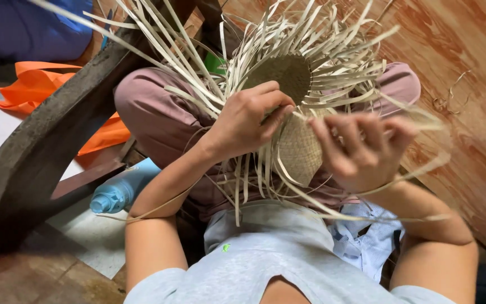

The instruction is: Weaving a hat by hand using dried plant fibers

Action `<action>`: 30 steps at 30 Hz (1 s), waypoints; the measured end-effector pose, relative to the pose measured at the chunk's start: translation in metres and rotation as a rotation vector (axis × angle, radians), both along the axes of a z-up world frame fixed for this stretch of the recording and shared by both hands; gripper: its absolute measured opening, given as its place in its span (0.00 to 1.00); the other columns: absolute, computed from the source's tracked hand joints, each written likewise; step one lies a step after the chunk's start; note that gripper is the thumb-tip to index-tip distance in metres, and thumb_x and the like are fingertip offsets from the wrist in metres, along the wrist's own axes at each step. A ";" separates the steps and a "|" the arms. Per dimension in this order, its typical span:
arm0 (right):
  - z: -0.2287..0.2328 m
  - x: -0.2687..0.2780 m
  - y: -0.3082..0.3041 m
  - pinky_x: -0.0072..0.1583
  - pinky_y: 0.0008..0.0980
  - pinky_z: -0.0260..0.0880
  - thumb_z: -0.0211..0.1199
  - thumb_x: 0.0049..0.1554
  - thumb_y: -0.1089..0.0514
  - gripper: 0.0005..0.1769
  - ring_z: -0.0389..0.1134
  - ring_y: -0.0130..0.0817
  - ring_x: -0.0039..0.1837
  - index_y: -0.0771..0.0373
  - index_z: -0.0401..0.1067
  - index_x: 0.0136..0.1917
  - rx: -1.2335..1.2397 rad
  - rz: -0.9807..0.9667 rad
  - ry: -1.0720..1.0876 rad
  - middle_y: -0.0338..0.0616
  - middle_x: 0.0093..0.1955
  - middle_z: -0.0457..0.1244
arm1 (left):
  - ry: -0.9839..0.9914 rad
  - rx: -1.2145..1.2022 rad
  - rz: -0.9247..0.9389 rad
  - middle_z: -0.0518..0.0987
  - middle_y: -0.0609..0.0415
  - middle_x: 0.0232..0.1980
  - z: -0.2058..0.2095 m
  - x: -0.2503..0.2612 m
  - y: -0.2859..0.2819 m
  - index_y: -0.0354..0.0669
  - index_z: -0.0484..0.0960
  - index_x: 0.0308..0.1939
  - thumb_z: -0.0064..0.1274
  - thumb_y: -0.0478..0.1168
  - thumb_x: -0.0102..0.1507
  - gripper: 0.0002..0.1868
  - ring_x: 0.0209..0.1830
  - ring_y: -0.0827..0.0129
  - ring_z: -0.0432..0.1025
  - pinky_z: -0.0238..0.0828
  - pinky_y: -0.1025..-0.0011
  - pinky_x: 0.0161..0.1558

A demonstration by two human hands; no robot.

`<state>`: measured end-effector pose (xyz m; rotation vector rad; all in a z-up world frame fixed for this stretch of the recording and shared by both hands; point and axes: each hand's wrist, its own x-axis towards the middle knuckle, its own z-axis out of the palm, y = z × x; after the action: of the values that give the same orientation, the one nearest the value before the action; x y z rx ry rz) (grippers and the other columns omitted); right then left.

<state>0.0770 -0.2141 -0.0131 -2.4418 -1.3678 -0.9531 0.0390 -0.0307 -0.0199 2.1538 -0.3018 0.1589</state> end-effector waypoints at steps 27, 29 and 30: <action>0.001 0.039 0.009 0.54 0.37 0.45 0.62 0.55 0.59 0.07 0.54 0.35 0.45 0.54 0.67 0.36 0.164 -0.080 0.056 0.37 0.42 0.59 | 0.057 -0.083 0.011 0.69 0.55 0.24 0.001 0.004 -0.004 0.36 0.73 0.23 0.46 0.30 0.48 0.01 0.17 0.76 0.58 0.54 0.84 0.18; 0.003 0.027 0.004 0.50 0.35 0.48 0.60 0.54 0.56 0.12 0.50 0.35 0.42 0.53 0.60 0.32 0.228 -0.073 -0.055 0.38 0.39 0.55 | 0.111 -0.139 0.034 0.68 0.56 0.22 0.003 0.005 -0.003 0.36 0.73 0.21 0.45 0.31 0.48 0.02 0.16 0.77 0.57 0.52 0.83 0.17; 0.002 0.014 0.002 0.54 0.34 0.45 0.62 0.51 0.52 0.11 0.53 0.33 0.40 0.54 0.65 0.32 0.224 -0.015 0.026 0.36 0.37 0.59 | 0.122 -0.152 0.030 0.68 0.56 0.22 0.001 0.005 -0.003 0.35 0.73 0.21 0.44 0.31 0.48 0.03 0.16 0.77 0.56 0.52 0.83 0.16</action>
<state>0.0913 -0.2117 -0.0112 -2.2919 -1.1665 -1.0148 0.0443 -0.0334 -0.0186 2.0084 -0.1809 0.0644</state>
